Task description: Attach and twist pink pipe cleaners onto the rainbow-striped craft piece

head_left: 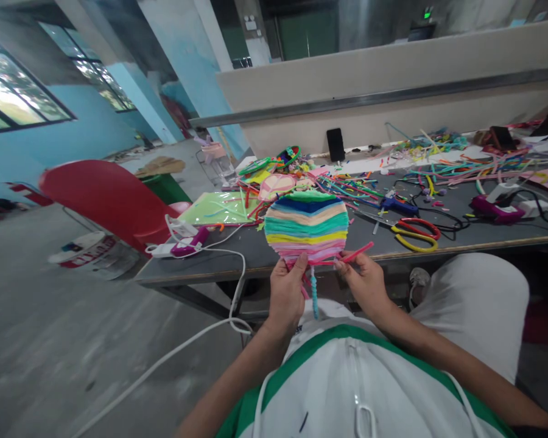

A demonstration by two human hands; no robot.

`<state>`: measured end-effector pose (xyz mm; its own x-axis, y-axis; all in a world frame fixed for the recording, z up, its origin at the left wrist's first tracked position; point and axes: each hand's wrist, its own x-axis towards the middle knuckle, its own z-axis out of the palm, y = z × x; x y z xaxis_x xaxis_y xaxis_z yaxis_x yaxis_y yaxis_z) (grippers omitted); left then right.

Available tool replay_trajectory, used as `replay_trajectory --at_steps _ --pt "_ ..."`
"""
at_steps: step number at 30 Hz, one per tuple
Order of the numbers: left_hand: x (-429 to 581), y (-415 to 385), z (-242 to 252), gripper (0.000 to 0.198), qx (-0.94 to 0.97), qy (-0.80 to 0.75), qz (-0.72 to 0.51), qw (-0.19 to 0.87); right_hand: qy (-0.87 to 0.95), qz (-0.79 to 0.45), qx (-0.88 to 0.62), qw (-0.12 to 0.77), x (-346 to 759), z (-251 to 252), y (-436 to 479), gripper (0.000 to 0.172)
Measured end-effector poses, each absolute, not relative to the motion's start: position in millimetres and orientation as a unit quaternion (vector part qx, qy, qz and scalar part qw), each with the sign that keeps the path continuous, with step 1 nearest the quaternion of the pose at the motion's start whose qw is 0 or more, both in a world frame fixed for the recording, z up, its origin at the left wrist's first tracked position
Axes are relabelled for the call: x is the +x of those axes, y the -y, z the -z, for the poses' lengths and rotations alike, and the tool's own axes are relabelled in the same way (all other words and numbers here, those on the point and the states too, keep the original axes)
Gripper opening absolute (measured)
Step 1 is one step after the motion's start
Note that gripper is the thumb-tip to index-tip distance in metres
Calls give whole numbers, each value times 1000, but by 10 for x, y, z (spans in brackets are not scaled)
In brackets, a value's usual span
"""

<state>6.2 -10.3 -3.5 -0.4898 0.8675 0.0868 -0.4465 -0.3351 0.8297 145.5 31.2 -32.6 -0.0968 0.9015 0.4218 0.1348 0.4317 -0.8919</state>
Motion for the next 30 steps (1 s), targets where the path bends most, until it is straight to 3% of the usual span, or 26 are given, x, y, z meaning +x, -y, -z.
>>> replay_trajectory --at_steps 12,20,30 --pt "50 119 73 24 271 -381 -766 442 525 -538 -414 513 1433 276 -323 23" --pt "30 98 167 23 272 -397 -757 443 580 -470 -400 532 1442 338 -345 21" --pt "-8 67 248 23 245 -385 -743 490 455 -600 -344 561 1357 441 -342 22"
